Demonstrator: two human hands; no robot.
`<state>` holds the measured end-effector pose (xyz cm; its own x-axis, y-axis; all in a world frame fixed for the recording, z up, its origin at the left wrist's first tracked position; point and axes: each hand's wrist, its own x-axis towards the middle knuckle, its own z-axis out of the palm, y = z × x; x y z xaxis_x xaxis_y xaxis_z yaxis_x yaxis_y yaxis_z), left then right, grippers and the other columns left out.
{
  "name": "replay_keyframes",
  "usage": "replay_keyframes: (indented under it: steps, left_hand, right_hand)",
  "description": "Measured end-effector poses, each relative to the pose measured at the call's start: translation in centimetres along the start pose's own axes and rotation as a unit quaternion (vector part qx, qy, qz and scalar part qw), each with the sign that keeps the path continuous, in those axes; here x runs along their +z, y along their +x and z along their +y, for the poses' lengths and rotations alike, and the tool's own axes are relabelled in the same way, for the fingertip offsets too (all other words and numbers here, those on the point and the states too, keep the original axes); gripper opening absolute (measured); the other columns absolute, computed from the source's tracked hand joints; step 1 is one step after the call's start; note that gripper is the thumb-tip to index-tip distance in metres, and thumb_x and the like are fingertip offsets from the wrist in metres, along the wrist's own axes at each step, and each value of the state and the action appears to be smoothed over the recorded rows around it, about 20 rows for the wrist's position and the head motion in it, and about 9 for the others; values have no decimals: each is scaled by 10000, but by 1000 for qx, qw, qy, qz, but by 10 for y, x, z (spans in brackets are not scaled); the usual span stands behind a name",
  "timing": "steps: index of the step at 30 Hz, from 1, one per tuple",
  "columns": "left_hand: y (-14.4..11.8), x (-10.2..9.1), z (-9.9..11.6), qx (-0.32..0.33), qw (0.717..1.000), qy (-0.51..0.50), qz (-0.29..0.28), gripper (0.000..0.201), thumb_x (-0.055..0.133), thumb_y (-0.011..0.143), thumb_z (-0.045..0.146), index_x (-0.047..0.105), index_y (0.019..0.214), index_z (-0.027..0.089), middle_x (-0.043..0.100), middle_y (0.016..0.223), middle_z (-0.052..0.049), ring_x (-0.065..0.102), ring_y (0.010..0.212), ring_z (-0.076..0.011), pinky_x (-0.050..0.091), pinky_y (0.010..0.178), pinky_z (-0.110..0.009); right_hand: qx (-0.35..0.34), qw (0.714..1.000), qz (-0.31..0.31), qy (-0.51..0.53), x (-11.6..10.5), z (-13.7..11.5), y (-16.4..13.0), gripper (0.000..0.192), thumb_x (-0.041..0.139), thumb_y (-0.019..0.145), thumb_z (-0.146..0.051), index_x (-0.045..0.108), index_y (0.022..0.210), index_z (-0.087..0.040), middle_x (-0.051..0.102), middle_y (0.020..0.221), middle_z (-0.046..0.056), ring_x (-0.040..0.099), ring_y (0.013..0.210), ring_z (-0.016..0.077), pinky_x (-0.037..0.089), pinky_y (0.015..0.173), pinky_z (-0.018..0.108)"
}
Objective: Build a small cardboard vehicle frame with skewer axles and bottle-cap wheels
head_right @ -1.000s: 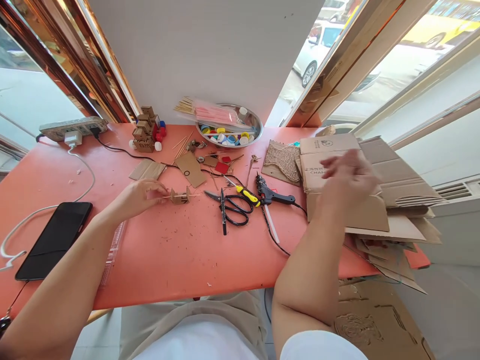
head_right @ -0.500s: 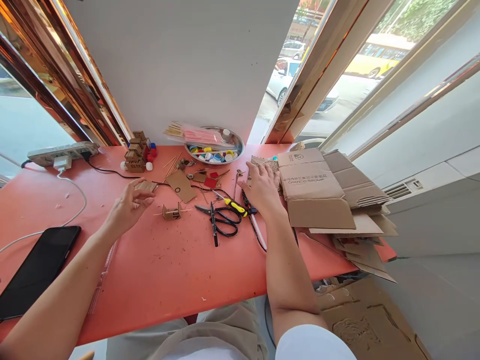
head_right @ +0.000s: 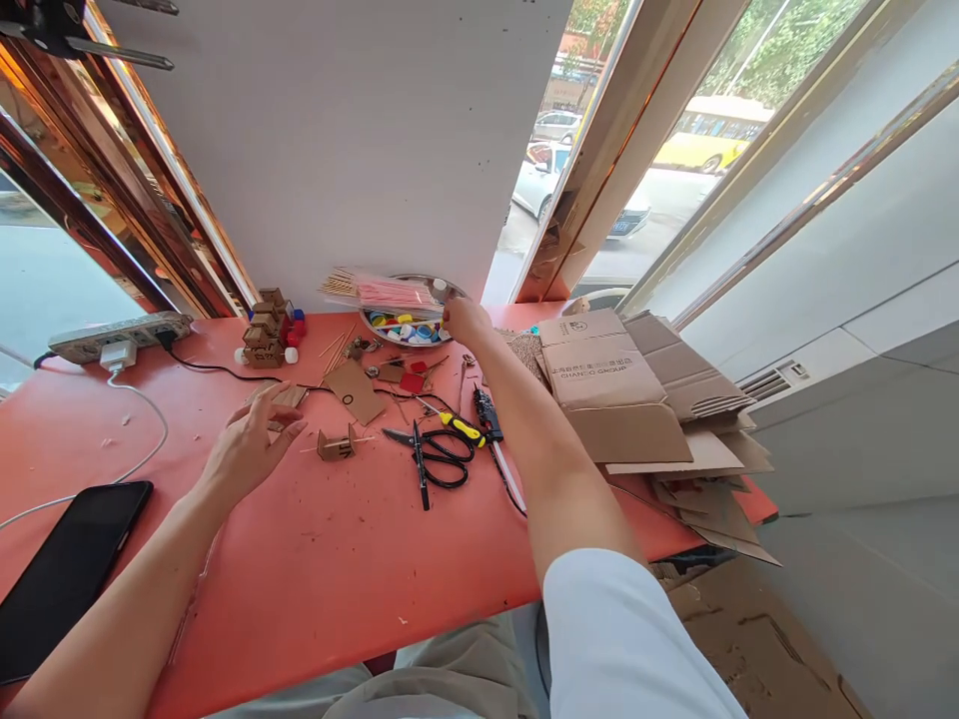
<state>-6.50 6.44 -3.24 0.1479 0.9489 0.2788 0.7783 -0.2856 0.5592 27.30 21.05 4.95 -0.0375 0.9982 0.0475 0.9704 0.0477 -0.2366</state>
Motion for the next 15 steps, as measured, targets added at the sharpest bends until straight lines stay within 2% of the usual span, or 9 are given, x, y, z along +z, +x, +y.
replay_keyframes:
  steps: [3, 5, 9, 13, 15]
  left_hand:
    - [0, -2, 0, 5, 1000, 6, -4, 410, 596, 952, 412, 556, 1340, 283, 864, 1010, -50, 808, 964, -271, 546, 1117, -508]
    - [-1, -3, 1, 7, 1000, 13, -4, 409, 590, 953, 409, 557, 1339, 281, 866, 1008, -51, 809, 942, -268, 539, 1127, -509]
    - [-3, -4, 1, 16, 999, 27, 6, 397, 585, 959, 405, 564, 1338, 287, 871, 1000, -45, 807, 956, -269, 538, 1127, -506]
    - [-4, -2, 2, 24, 999, 32, 10, 383, 577, 960, 386, 574, 1330, 291, 872, 982, -38, 803, 1019, -274, 553, 1102, -495]
    - [-4, -1, 2, 26, 999, 30, 5, 364, 574, 958, 382, 586, 1311, 293, 870, 959, -33, 805, 1011, -277, 559, 1091, -493]
  right_hand:
    - [13, 1000, -8, 8, 12, 0, 18, 182, 859, 766, -143, 820, 926, -219, 804, 1094, 154, 743, 1053, 357, 576, 855, 420]
    - [13, 1000, -7, 19, 17, 2, 23, 185, 876, 752, -157, 808, 910, -223, 802, 1076, 150, 746, 1039, 356, 579, 847, 426]
    - [-8, 998, 8, 61, 18, 12, 20, 114, 772, 850, -194, 803, 952, -238, 808, 1021, 117, 749, 1007, 309, 577, 847, 397]
    - [-31, 993, 8, 118, 14, 21, 10, 285, 609, 903, -168, 809, 1101, -209, 794, 880, 66, 734, 795, 230, 566, 759, 345]
    - [-38, 989, 6, 141, 12, 24, 7, 302, 594, 865, -145, 822, 1057, -191, 772, 814, 43, 705, 733, 204, 549, 729, 321]
